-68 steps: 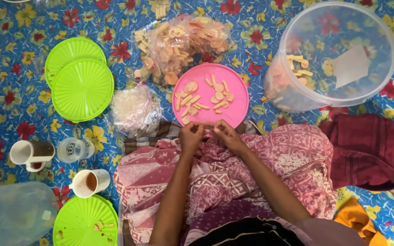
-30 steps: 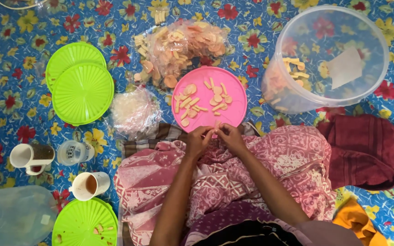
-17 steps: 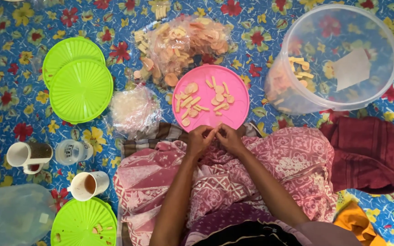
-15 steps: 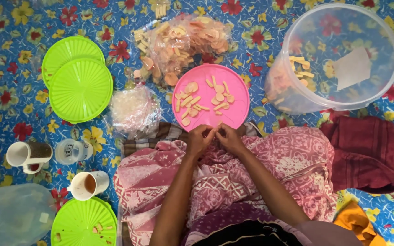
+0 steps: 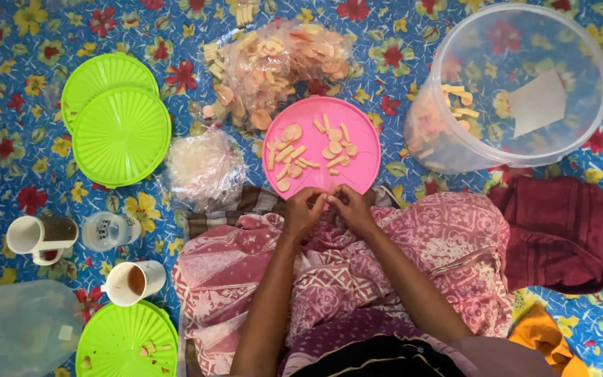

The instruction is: The person sits on a floral mat and sorts small, light-colored food items from a pink plate into a clear plastic bag. They repeatedly pick up items, place them into the bag, and occasionally adjust the bag's position.

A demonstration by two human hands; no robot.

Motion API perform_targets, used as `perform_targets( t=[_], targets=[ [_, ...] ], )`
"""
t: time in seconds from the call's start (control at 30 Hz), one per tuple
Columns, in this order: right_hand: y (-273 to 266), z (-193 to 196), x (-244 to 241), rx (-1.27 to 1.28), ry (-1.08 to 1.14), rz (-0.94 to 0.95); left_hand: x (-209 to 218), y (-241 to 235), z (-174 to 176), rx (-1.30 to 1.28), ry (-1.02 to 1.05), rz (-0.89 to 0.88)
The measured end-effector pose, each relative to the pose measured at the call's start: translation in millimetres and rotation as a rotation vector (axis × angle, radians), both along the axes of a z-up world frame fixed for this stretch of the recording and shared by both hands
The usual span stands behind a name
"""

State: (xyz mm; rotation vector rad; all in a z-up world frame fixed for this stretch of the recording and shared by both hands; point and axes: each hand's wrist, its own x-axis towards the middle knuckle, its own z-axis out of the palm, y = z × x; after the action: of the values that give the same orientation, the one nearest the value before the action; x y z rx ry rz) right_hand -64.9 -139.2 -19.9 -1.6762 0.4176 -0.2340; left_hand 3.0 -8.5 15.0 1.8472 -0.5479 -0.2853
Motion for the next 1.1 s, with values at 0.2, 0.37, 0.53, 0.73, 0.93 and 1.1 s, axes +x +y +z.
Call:
perform_targets(
  t=[0.2, 0.37, 0.53, 0.73, 0.93, 1.1],
  targets=[
    [-3, 11, -5, 0.155, -0.003, -0.015, -2, 0, 2, -0.01, 0.055, -0.002],
    [-10, -22, -4, -0.021, -0.05, 0.044, -3, -1, -8, 0.013, 0.011, -0.025],
    [-10, -26, -8, -0.134, -0.032, 0.109, -6, 0, -5, 0.036, 0.0, -0.048],
    [-9, -15, -14, -0.174, -0.034, 0.146, -10, 1, 1, 0.055, -0.018, -0.058],
    [-9, -13, -18, -0.264, -0.009, 0.156, -5, 3, -28, 0.112, -0.147, -0.075],
    [-9, -13, -16, -0.303, 0.025, 0.196, -9, 7, -20, 0.24, -0.236, -0.097]
  ],
)
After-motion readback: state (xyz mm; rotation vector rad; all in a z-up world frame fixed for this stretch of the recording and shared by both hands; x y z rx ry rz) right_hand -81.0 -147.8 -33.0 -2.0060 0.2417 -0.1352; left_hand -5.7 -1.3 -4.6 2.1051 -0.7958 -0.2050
